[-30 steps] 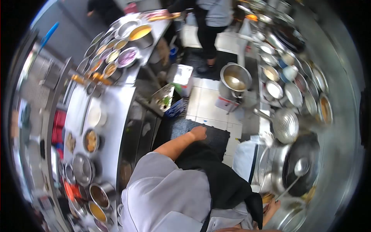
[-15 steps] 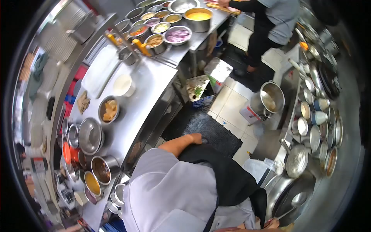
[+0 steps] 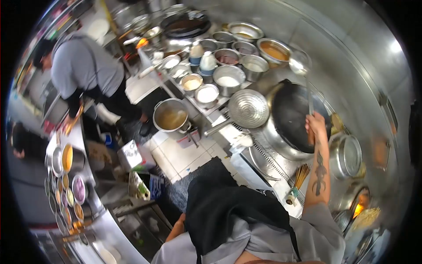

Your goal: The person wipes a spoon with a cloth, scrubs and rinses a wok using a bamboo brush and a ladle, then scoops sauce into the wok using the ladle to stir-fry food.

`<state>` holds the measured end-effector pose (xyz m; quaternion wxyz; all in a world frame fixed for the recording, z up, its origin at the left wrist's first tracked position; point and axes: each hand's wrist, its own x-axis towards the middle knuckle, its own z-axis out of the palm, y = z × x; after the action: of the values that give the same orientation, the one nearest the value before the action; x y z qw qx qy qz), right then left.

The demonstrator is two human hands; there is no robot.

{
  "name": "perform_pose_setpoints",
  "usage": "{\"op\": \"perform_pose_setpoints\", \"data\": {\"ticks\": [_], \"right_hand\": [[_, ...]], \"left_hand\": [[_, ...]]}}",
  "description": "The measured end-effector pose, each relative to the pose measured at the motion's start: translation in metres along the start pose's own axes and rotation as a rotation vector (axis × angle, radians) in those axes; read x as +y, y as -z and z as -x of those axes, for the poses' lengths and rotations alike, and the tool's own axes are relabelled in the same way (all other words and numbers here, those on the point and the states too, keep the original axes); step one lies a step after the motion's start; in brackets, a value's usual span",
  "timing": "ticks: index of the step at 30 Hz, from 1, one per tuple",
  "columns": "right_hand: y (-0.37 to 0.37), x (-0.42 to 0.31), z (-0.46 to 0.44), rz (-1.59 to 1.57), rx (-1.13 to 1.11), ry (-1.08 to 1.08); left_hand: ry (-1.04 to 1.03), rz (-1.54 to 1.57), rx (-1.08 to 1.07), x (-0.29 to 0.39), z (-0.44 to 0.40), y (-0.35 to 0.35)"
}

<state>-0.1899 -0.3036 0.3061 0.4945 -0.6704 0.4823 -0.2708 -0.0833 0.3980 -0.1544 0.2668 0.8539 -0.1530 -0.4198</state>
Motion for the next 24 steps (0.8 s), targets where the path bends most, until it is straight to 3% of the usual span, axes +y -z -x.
{"op": "perform_pose_setpoints", "data": {"ticks": [8,17,20,24], "right_hand": [[-0.070,-0.020,-0.158,0.057,0.020,0.133],[-0.150,-0.043,-0.284,0.317,0.149,-0.039],[-0.158,-0.032,-0.305,0.320,0.084,-0.115],[-0.154,-0.040,-0.311,0.180,0.033,-0.277]], "left_hand": [[-0.076,0.034,-0.122,0.085,-0.118,0.100],[-0.155,0.049,-0.170,0.115,-0.192,0.194],[-0.362,-0.158,-0.263,0.126,-0.194,0.218],[-0.289,0.106,-0.282,0.131,-0.206,0.227]]}}
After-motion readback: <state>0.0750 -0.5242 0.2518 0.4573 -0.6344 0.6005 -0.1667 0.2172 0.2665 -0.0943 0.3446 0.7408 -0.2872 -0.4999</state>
